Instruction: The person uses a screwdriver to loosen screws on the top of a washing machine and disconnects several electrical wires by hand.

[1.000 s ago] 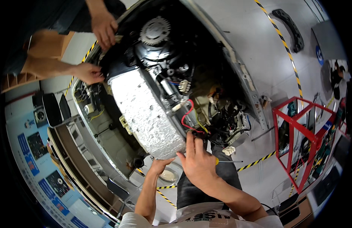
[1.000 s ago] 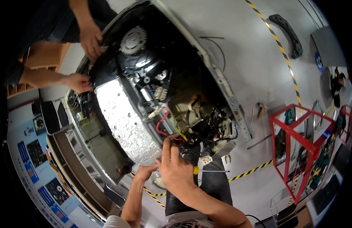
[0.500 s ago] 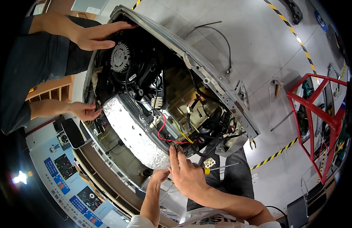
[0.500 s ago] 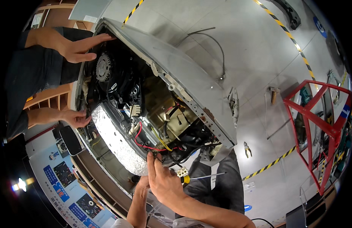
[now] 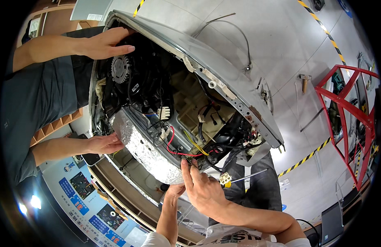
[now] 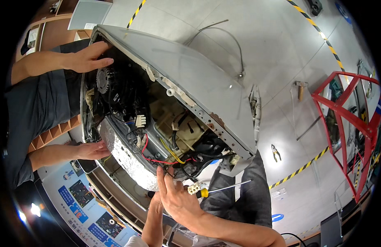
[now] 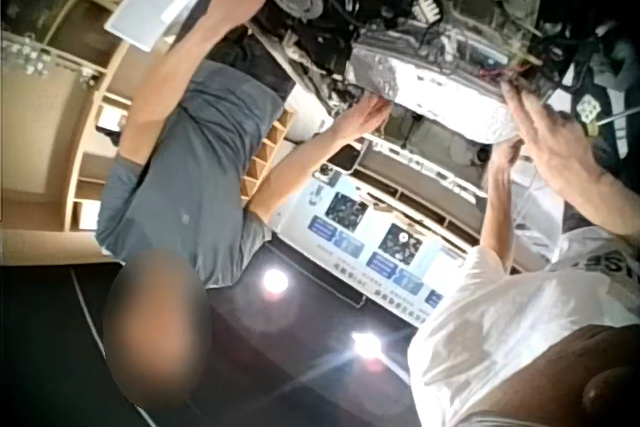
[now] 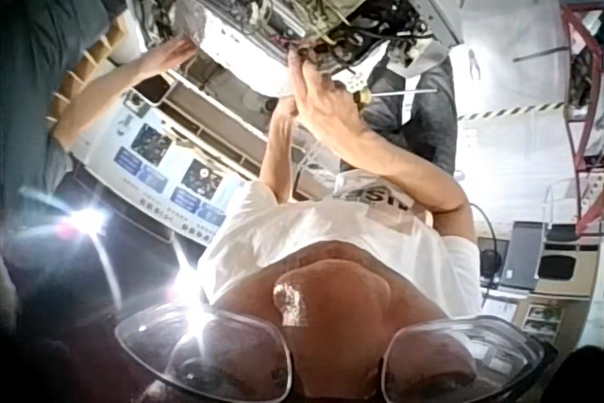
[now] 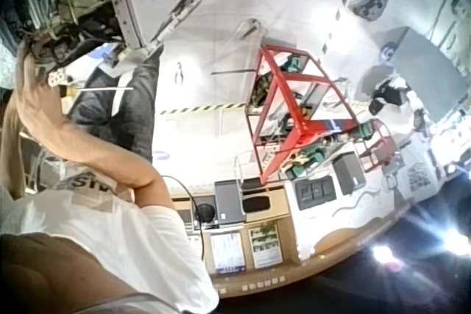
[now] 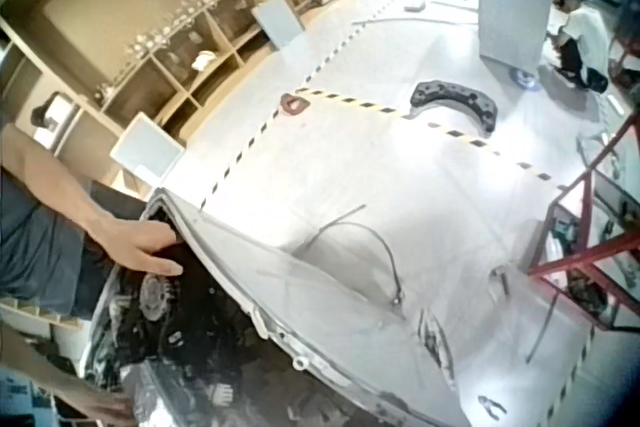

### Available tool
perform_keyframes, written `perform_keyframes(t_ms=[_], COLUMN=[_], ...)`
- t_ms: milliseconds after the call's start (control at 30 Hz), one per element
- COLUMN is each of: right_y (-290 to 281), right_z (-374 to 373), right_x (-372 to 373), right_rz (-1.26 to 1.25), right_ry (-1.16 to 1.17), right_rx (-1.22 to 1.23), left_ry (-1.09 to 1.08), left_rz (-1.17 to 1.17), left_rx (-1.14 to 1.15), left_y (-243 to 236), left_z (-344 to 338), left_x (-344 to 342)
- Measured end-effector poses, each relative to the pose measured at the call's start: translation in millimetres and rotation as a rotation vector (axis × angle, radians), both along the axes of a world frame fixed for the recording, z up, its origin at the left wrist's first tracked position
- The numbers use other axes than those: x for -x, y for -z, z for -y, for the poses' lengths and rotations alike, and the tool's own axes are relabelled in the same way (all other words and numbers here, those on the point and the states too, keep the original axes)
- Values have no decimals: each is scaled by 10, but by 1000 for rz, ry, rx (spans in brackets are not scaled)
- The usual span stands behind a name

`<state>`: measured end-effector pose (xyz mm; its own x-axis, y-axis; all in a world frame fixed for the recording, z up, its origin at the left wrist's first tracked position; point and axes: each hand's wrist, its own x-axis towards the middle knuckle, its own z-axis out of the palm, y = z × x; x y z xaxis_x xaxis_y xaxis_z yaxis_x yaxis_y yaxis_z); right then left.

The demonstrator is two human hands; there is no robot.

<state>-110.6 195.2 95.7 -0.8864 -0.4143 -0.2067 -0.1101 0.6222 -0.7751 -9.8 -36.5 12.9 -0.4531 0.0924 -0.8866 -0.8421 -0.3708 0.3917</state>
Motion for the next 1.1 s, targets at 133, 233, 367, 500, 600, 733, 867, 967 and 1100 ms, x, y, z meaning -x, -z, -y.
perform_keyframes(t_ms=[133,233,367,500,600,733,867,967,1100], right_y=[-14,-15,17,-66,-133,-89,-68,-107,-142], right_z=[-33,-19,40,108,95,163,163,193,226], right_x=[33,26,8,-28,-25,-29,-37,-114,-92], right_rz=[-8,-18,-56,-32,-31,-4,19,21,1], right_ry=[-52,-96,-63,-87,-102,-74,-56,-72,-21], right_rx=[-11,10,-19,-36,-59,-94,-127,-58,-83], left_ry=[2,108,200,132,205,227,207,111,171], left_rz=[-52,-8,35,59,53,67,74,41,39], left_rx=[44,148,148,57,93,107,112,143,128], left_y=[-71,-176,-202,83,233,301,486,145,332], left_z=[-30,-47,-113,222,385,425,423,334,392], left_x=[-6,80,284,-175,-394,-428,-413,-384,-435])
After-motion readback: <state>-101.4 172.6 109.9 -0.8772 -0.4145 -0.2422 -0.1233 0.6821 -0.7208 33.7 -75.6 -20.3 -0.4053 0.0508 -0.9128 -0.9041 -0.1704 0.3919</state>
